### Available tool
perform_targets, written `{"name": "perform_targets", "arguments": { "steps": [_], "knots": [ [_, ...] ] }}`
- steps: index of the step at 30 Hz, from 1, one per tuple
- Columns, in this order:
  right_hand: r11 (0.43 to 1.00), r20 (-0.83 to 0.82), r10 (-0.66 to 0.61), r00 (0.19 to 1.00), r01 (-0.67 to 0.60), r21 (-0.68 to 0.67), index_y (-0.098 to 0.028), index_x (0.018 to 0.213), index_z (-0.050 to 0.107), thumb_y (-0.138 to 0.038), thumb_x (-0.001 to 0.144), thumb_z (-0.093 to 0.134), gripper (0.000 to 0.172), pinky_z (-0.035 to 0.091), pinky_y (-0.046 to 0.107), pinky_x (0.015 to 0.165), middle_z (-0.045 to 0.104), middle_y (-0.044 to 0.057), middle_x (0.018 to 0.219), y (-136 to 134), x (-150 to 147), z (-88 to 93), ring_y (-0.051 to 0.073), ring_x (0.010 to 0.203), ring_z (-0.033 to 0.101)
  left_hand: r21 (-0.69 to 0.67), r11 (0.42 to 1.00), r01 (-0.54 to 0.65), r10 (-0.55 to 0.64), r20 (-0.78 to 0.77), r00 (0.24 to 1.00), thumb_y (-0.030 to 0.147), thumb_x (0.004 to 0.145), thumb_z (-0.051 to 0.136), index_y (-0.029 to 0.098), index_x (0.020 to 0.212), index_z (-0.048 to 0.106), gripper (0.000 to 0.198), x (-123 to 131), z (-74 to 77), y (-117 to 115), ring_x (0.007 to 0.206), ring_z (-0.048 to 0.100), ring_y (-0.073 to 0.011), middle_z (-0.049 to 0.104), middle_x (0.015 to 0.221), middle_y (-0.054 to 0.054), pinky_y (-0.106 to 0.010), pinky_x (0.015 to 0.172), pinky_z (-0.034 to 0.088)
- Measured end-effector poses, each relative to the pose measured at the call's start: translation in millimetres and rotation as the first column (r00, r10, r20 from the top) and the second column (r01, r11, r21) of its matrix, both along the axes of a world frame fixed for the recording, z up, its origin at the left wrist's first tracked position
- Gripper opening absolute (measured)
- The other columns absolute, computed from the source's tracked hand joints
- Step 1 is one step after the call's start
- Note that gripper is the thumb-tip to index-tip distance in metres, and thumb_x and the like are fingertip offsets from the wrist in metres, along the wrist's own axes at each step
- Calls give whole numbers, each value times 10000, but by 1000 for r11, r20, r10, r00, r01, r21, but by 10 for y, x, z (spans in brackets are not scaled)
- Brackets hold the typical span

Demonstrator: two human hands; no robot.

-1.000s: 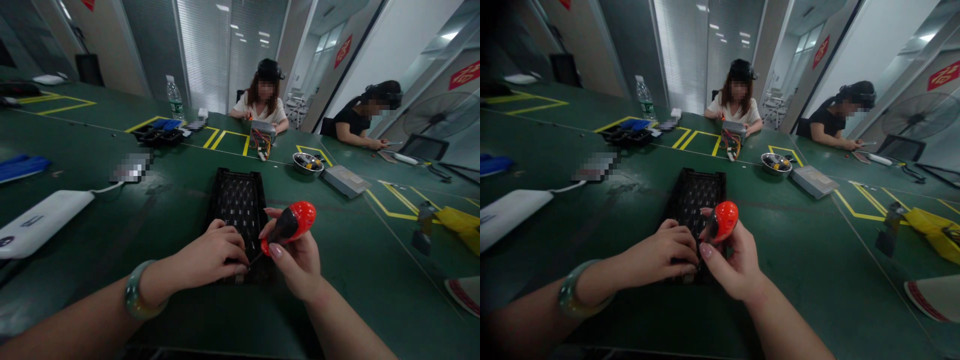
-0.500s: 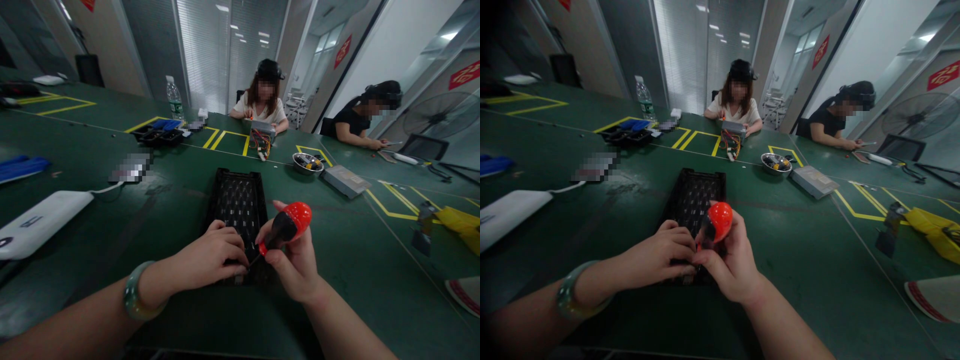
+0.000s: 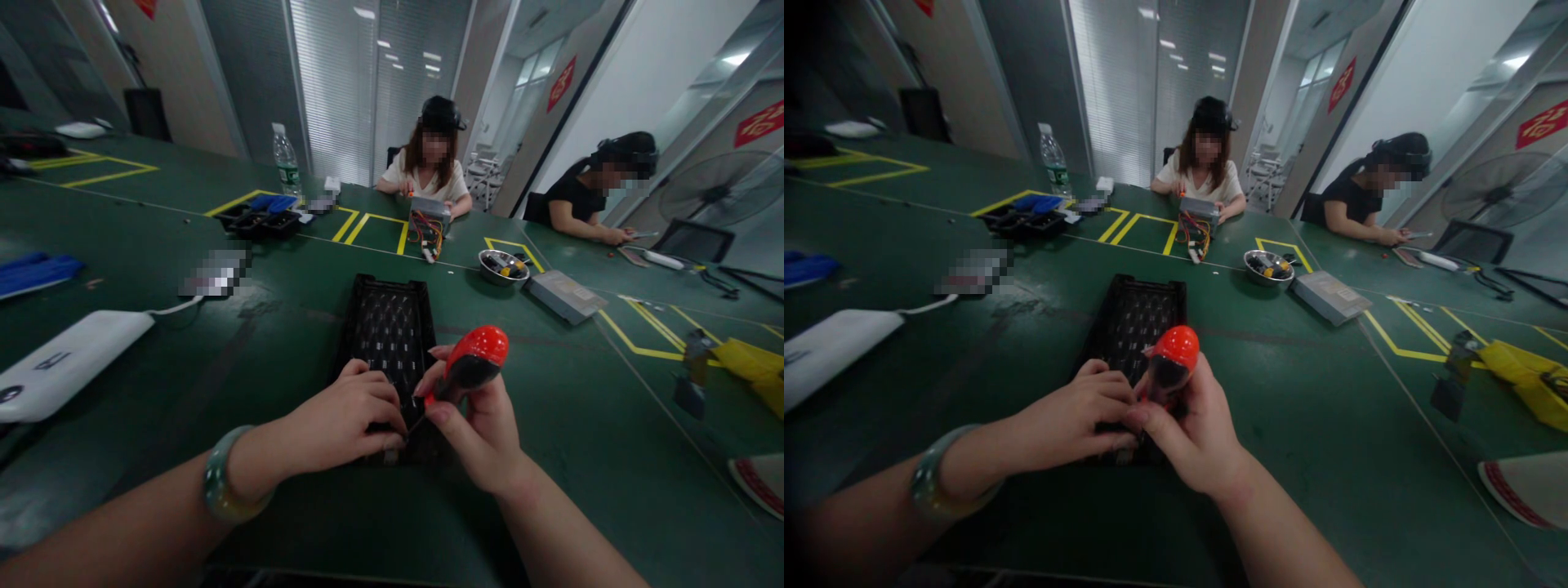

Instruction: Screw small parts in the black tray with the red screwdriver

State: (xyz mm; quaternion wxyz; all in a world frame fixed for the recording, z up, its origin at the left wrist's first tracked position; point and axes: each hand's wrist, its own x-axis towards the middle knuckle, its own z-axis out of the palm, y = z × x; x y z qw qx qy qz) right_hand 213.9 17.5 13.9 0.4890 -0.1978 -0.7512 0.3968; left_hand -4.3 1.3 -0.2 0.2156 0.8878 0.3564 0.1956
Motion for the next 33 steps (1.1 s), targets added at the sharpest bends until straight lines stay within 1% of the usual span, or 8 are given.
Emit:
{"name": "perform_targets", "arguments": {
  "steps": [3,6,11,18,22,26,29,33],
  "knots": [
    [994,63,-91,994,87,68,-294,1318,569,-263,907,700,432,560,396,869,651,62,1118,20,17,-2,245,1039,638,10,1000,-17,17,2,1000,377,947,683,279,928,755,124,3,3,-4,965,612,-159,731,929,44,-357,943,255],
    [991,83,-96,992,88,97,-286,1291,617,-254,889,716,415,529,475,972,635,84,1219,18,21,9,284,1114,616,2,1000,-17,17,3,1000,368,948,681,279,923,754,117,2,10,-6,967,609,-158,733,938,49,-357,948,252],
    [997,-17,-64,998,63,-54,-314,1555,333,-243,907,703,750,588,389,769,668,74,1099,-52,-15,48,210,845,649,-19,1000,-14,14,-10,1000,359,937,700,286,936,760,95,2,30,-6,976,612,-161,734,950,51,-356,948,237],
    [998,-13,-56,998,56,-3,-287,1439,477,-256,957,621,504,576,369,781,662,62,1030,-51,6,55,209,899,649,-22,1000,3,-3,0,1000,330,938,700,275,952,755,78,6,28,-3,987,612,-187,745,943,33,-371,952,223],
    [997,-31,-71,997,71,-20,-292,1415,510,-247,953,643,483,557,364,796,665,53,1024,-39,15,15,205,909,649,-24,1000,1,-1,-11,1000,333,941,700,267,952,749,83,16,38,-4,984,610,-179,738,940,43,-367,934,216],
    [995,-158,-93,983,86,-53,-295,1429,507,-254,967,626,479,545,332,756,671,41,1007,-50,-13,8,187,880,646,-21,1000,-12,12,-6,1000,331,932,717,267,951,748,74,13,17,-2,986,615,-169,732,956,49,-367,935,213],
    [979,-307,-201,930,202,-28,-287,1406,531,-285,982,591,428,534,319,680,674,33,942,-34,-37,43,183,808,641,-14,1000,-13,13,-1,1000,354,939,706,282,961,754,90,0,-8,-3,991,618,-171,731,969,40,-373,946,215],
    [911,-424,-378,823,413,-11,-256,1321,597,-276,964,565,359,509,325,675,669,29,866,33,-46,101,181,762,632,-14,1000,-9,9,3,1000,395,953,680,300,962,761,125,-19,-13,-9,974,622,-172,729,969,33,-375,948,231]
  ]
}}
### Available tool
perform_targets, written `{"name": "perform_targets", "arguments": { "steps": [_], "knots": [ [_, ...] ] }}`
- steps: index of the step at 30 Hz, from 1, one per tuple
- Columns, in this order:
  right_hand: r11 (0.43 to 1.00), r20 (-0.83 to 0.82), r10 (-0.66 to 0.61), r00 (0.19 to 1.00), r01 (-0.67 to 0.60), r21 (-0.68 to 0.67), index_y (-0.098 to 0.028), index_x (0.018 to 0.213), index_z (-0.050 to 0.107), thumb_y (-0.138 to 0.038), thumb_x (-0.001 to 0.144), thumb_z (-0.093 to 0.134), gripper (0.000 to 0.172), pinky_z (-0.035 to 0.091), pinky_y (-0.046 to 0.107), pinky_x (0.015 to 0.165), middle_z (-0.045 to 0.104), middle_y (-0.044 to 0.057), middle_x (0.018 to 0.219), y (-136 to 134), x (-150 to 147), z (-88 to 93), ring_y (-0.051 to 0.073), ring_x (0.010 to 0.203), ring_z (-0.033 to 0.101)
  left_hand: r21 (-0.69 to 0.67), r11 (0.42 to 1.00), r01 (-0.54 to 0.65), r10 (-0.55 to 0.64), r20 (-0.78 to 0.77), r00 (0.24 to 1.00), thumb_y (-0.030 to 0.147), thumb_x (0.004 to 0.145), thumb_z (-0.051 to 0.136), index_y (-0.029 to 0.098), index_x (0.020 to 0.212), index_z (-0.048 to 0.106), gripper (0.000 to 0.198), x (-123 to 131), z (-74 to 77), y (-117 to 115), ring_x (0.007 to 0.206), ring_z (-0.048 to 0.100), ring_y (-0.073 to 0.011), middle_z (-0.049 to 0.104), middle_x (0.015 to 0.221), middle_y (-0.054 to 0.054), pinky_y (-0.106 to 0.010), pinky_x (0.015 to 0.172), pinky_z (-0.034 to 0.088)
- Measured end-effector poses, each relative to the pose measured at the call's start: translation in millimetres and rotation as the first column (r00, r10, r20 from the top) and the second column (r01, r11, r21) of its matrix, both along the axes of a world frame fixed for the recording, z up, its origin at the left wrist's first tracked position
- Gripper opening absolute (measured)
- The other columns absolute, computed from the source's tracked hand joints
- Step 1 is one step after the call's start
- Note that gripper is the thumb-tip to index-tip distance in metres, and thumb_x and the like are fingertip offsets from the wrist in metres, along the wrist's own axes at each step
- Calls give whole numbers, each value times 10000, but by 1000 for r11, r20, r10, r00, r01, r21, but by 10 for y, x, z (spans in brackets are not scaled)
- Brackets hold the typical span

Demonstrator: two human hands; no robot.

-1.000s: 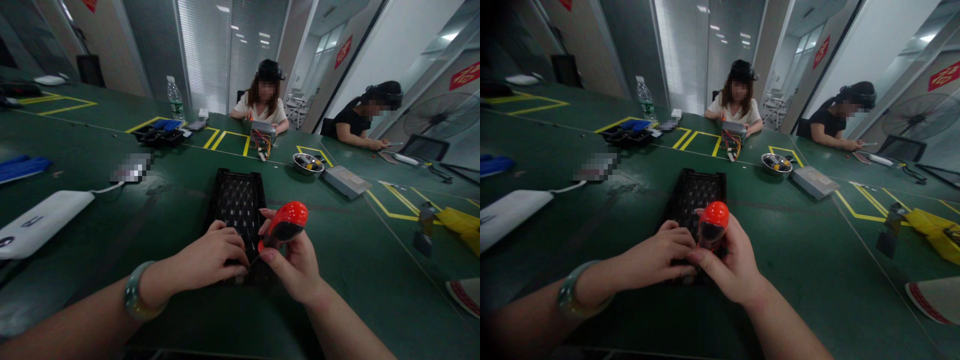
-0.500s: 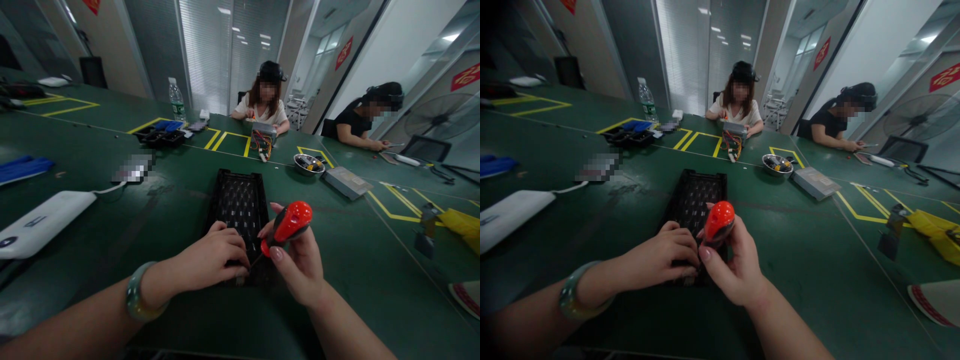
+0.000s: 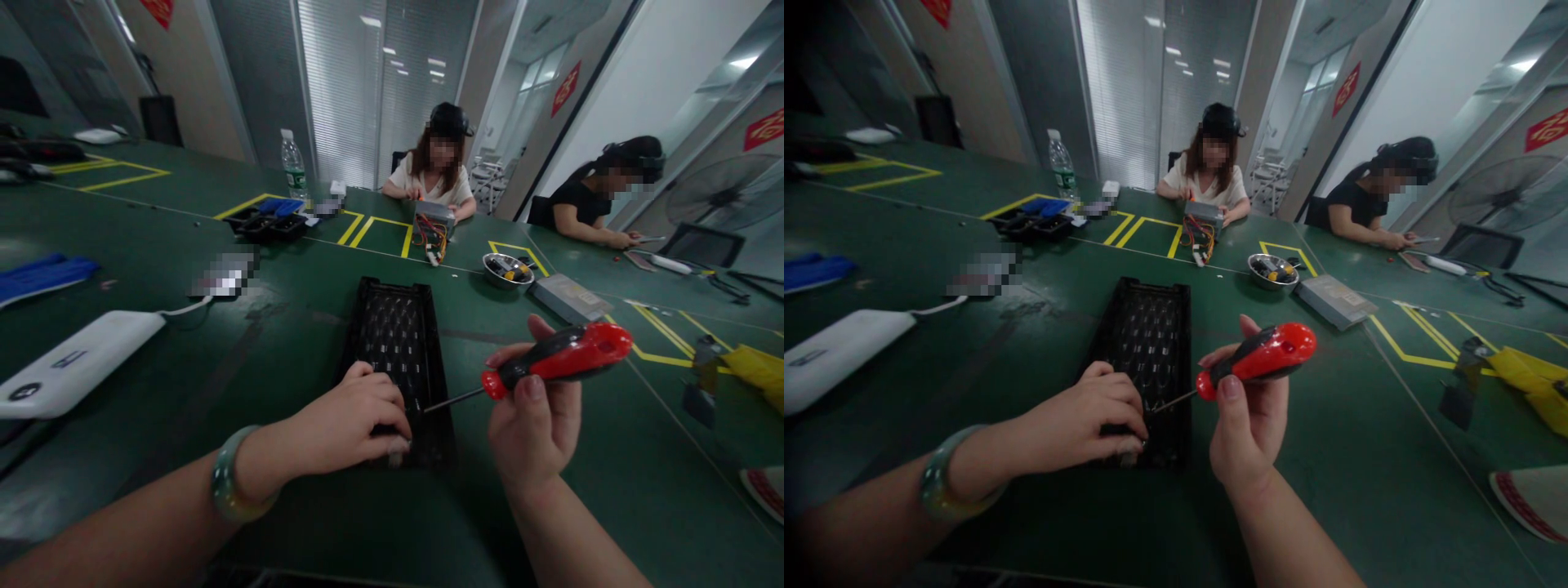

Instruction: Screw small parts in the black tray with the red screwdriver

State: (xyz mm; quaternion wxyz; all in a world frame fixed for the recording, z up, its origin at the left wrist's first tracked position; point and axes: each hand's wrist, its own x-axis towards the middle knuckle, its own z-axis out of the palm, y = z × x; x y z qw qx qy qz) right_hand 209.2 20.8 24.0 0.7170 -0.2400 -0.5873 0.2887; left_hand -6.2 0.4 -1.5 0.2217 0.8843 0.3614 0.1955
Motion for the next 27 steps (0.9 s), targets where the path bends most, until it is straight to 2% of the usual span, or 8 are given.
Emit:
{"name": "perform_targets", "arguments": {
  "steps": [5,9,11,14,17,20,24,27],
  "knots": [
    [994,-49,-104,993,104,13,-254,1254,625,-230,943,535,324,507,329,717,665,16,840,79,-4,17,169,764,631,-14,1000,-10,10,1,1000,464,932,688,302,973,766,185,-13,13,6,969,623,-183,738,962,26,-371,942,254],
    [996,-90,-85,992,86,9,-254,1248,623,-214,949,542,312,504,293,690,669,17,872,103,-11,-11,158,799,639,-35,999,-13,13,4,1000,524,914,690,311,1017,759,246,-17,32,19,980,630,-181,748,980,31,-368,937,257],
    [997,-100,-75,992,74,-11,-254,1258,611,-222,960,552,305,494,262,648,675,24,915,118,-12,-40,154,832,648,-36,999,-23,23,2,1000,515,963,625,315,1041,754,250,-27,46,33,980,632,-179,755,996,28,-374,941,255],
    [996,-53,-53,997,49,-72,-280,1269,581,-229,960,591,314,527,270,683,680,34,1057,165,-9,-100,157,885,670,-15,991,-129,129,6,992,450,1054,472,321,1051,748,305,-63,57,68,987,633,-180,759,1028,29,-388,942,258],
    [992,123,4,992,12,-128,-285,1201,615,-197,923,656,294,542,376,918,656,43,1192,243,5,-163,192,1044,663,27,951,-308,306,44,951,436,1071,411,321,1099,731,341,-113,48,111,1039,625,-196,753,1097,29,-395,932,281],
    [997,383,44,923,-15,-77,-264,1109,660,-124,893,659,258,469,439,1064,654,47,1186,339,32,-224,224,1172,616,56,905,-421,417,71,906,455,1066,401,314,1143,719,356,-151,35,143,1060,620,-212,747,1136,16,-406,938,302],
    [994,655,104,749,-91,-54,-282,1160,670,-5,839,575,434,462,410,1092,640,42,1265,458,60,-321,207,1217,601,77,877,-475,468,96,879,434,1058,428,321,1135,717,320,-153,32,151,1074,623,-216,741,1156,28,-416,949,294],
    [993,767,114,632,-86,-77,-289,1192,677,8,835,545,483,460,373,1106,619,30,1342,522,44,-384,191,1252,590,87,865,-494,485,113,867,423,1055,441,335,1129,714,296,-145,33,147,1073,625,-213,738,1160,45,-421,950,278]
  ]
}}
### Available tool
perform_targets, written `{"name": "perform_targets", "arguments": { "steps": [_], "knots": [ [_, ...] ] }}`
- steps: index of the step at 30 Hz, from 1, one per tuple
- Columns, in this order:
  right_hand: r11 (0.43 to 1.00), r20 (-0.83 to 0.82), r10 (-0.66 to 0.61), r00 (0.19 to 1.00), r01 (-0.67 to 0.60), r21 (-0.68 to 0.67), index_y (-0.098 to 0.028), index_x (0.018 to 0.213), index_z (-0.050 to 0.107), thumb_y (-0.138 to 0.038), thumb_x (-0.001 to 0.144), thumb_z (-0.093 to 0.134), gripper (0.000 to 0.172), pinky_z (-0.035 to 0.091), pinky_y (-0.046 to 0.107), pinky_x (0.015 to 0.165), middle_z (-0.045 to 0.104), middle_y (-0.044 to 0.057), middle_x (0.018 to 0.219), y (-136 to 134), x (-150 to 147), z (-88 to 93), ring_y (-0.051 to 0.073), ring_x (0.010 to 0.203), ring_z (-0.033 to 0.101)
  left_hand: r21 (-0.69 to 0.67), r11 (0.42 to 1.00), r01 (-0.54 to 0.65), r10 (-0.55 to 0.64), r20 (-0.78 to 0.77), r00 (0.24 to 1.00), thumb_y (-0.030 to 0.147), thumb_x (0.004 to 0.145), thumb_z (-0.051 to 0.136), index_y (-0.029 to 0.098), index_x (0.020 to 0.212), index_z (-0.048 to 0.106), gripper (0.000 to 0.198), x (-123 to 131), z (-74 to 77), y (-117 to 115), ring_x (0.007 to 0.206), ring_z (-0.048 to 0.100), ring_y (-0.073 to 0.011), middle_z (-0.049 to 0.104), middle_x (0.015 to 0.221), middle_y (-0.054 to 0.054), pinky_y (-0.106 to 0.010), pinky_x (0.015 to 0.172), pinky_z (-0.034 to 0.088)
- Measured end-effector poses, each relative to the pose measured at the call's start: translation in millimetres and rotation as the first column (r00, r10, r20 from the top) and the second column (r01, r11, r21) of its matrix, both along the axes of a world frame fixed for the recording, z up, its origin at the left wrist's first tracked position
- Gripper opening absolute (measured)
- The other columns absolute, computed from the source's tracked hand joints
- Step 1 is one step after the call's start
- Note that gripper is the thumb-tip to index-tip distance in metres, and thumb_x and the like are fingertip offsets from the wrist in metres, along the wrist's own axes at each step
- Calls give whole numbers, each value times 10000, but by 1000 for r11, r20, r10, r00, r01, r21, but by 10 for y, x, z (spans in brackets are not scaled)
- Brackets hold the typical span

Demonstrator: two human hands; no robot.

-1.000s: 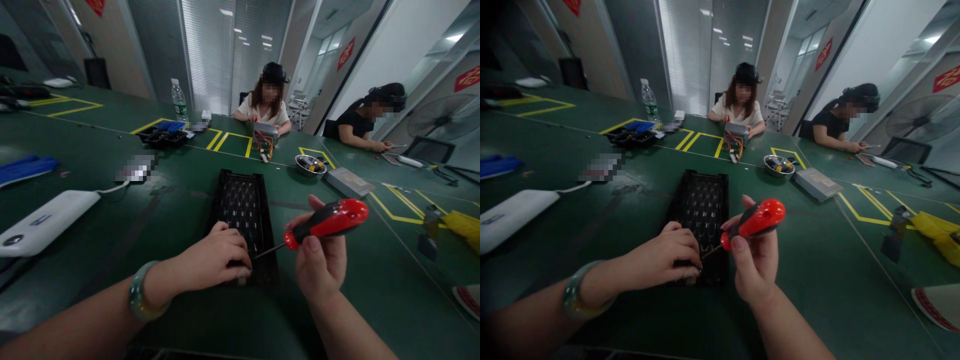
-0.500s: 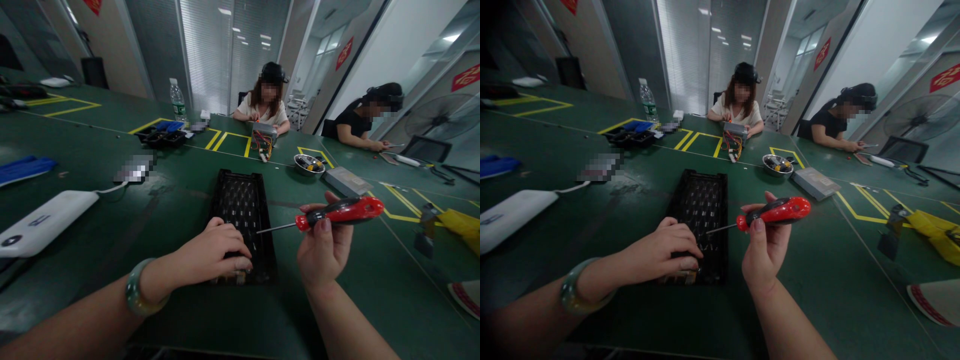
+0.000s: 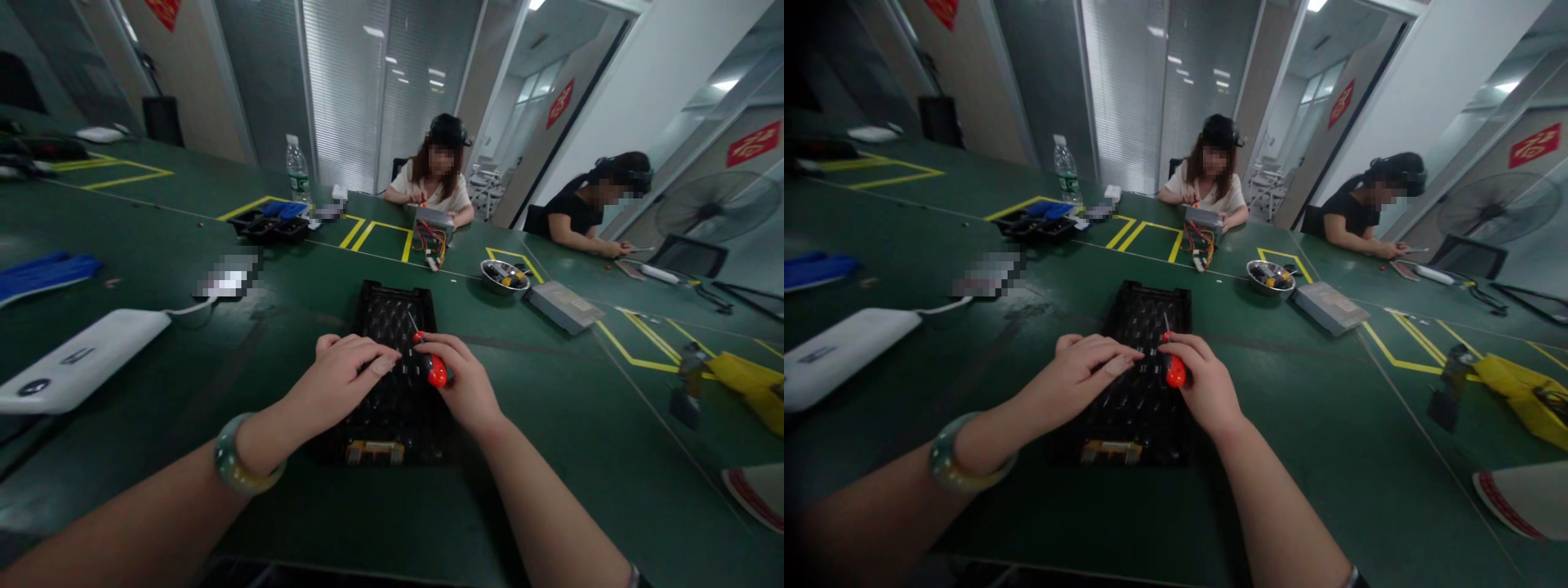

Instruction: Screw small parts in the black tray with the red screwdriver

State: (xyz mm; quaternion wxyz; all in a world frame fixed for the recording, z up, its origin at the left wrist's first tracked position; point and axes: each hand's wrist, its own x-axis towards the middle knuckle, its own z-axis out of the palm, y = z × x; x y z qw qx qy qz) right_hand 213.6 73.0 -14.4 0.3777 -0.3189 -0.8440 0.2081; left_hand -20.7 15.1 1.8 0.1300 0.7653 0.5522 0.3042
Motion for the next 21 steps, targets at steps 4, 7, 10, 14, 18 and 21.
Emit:
{"name": "perform_targets", "arguments": {
  "steps": [4,7,10,14,18,21],
  "knots": [
    [999,165,-33,986,30,21,-293,1218,678,-5,876,517,475,476,352,1087,612,9,1378,31,-56,-20,186,1237,604,18,999,-32,32,5,999,415,1052,441,348,1128,712,290,-11,-8,13,1059,622,-226,742,1147,50,-438,955,266],
    [998,320,-60,946,48,44,-282,1245,667,4,907,469,486,482,350,1066,594,10,1407,20,-85,14,193,1241,601,11,999,-45,45,14,999,428,1052,433,344,1123,716,303,-27,-22,37,1063,615,-236,742,1142,41,-445,956,267],
    [998,485,-53,873,25,64,-273,1264,656,-1,942,433,477,469,360,1065,584,21,1417,5,-105,63,201,1242,598,-4,998,-56,56,20,998,456,1050,427,339,1121,718,321,-38,-40,59,1064,611,-238,744,1131,29,-449,954,266],
    [997,570,-28,821,-16,71,-253,1231,674,-52,967,477,386,477,376,1021,587,51,1407,-16,-142,117,226,1170,631,-11,998,-55,55,17,998,457,1051,411,319,1130,719,347,-45,-48,72,1068,605,-238,744,1134,3,-447,955,271],
    [996,620,-13,785,-41,73,-229,1195,700,-77,962,517,333,490,381,969,592,81,1388,-41,-183,158,238,1060,660,-4,998,-63,63,10,998,461,1047,419,313,1128,718,343,-54,-39,80,1060,606,-236,747,1117,3,-433,931,274],
    [996,638,-10,770,-46,72,-226,1159,720,-79,961,517,318,485,377,969,613,84,1347,-45,-201,165,239,1041,660,7,997,-71,71,6,997,448,1047,427,311,1123,716,329,-64,-44,91,1054,605,-236,748,1114,3,-431,921,270]
  ]
}}
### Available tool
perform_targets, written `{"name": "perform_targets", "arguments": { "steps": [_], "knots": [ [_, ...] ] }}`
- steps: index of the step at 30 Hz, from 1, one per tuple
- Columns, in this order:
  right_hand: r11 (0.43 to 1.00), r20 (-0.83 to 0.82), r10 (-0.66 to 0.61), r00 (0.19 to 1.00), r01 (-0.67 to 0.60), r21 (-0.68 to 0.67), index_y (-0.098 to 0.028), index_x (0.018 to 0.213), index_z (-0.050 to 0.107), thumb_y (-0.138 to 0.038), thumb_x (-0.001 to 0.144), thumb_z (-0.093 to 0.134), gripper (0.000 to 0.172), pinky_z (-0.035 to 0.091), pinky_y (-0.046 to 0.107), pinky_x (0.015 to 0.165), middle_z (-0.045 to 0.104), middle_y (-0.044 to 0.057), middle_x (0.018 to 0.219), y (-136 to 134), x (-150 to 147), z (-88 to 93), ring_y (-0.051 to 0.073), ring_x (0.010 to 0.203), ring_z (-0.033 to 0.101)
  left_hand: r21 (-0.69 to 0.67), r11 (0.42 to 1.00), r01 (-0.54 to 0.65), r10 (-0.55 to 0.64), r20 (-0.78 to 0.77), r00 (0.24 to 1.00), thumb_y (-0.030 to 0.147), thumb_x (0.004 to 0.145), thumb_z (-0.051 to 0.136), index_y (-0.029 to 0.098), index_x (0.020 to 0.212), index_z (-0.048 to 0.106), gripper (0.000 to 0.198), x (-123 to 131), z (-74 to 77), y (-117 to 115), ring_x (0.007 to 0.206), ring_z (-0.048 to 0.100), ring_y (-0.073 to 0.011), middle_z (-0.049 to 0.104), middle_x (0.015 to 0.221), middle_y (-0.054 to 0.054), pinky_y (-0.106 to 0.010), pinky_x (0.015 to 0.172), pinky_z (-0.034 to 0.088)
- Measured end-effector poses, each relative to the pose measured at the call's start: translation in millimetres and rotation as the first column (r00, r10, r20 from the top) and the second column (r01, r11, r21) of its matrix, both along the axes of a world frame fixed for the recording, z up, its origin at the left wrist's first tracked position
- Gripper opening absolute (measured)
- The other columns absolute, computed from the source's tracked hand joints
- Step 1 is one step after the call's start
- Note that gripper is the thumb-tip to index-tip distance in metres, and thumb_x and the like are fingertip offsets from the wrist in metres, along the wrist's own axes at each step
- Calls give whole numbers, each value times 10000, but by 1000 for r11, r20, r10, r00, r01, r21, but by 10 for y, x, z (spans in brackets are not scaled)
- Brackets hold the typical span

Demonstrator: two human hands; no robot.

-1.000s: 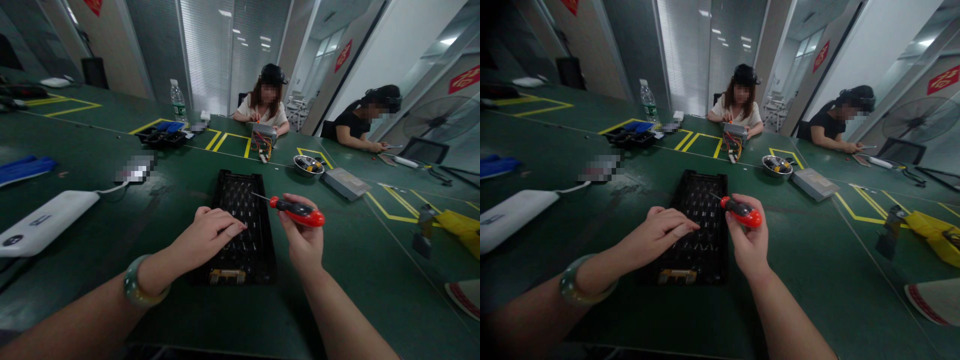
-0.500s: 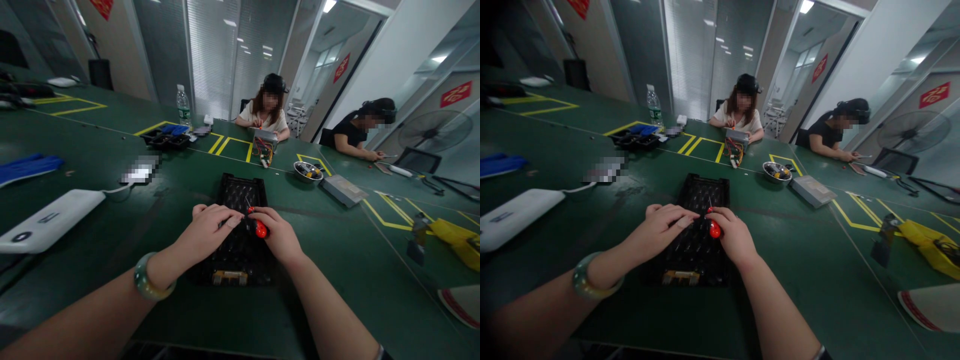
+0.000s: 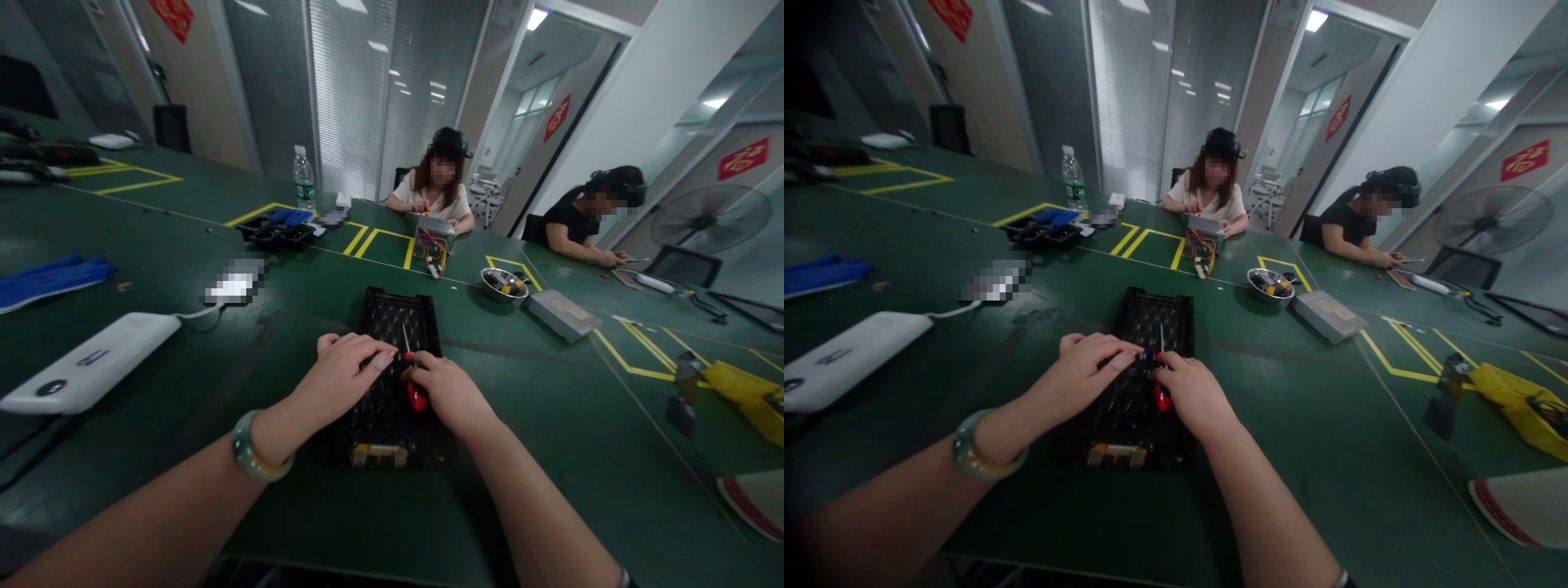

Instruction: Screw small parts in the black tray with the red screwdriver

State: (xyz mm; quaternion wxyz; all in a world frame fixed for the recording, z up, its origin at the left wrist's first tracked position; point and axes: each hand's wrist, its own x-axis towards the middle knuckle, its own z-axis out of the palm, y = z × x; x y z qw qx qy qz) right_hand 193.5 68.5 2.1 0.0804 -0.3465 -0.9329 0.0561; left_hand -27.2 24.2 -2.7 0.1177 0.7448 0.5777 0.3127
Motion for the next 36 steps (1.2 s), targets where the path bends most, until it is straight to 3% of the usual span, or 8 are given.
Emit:
{"name": "perform_targets", "arguments": {
  "steps": [7,12,15,18,21,25,30,36],
  "knots": [
    [999,-46,-32,998,32,-6,-249,1173,733,-66,955,483,379,473,401,1005,623,75,1353,26,20,-38,261,1125,633,2,1000,-25,25,-4,1000,439,1050,411,303,1151,710,344,-28,-24,33,1084,593,-243,732,1141,-14,-440,959,286],
    [985,-203,-171,964,175,4,-250,1379,600,-32,926,415,535,396,422,1118,573,64,1411,16,99,-82,243,1284,530,28,984,-177,177,-8,984,434,1018,452,280,1320,600,370,-91,-112,113,1227,532,-287,625,1311,-67,-490,1027,314],
    [916,-357,-400,844,379,-130,-199,1485,457,-132,941,452,548,424,409,1097,578,94,1361,46,186,-172,228,1244,550,-49,959,-279,279,-15,960,429,963,497,209,1473,447,559,-146,-220,195,1313,464,-349,508,1427,-140,-540,1054,348],
    [820,-361,-569,739,483,-306,-123,1513,395,-329,970,487,588,531,409,911,679,98,1095,96,255,-273,242,975,665,-200,930,-307,310,-18,951,458,920,508,141,1538,348,713,-195,-316,257,1310,482,-386,461,1446,-196,-564,1083,355],
    [799,-284,-574,768,450,-398,-130,1493,446,-411,987,465,579,547,374,782,720,56,881,113,265,-309,240,814,701,-293,919,-263,270,-18,963,419,905,507,153,1506,421,663,-232,-361,281,1239,564,-371,563,1346,-188,-516,1062,403],
    [806,-249,-528,812,388,-446,-235,1444,530,-341,997,453,466,519,353,885,761,60,1036,79,234,-250,254,1000,713,-345,924,-168,184,14,983,357,946,434,232,1380,574,473,-272,-354,292,1158,643,-310,678,1276,-110,-401,989,479],
    [806,-222,-517,827,383,-451,-270,1432,540,-318,1005,429,443,500,355,925,742,65,1181,59,229,-192,268,1106,690,-368,921,-131,155,37,987,356,983,367,199,1411,551,491,-289,-325,306,1182,647,-305,657,1357,-115,-408,1011,475],
    [798,-175,-524,834,408,-445,-254,1387,576,-382,989,486,427,494,333,905,756,66,1144,69,239,-207,261,1086,701,-362,925,-119,145,45,988,324,976,367,187,1446,522,513,-273,-292,296,1208,639,-322,642,1378,-139,-428,1024,465]
  ]
}}
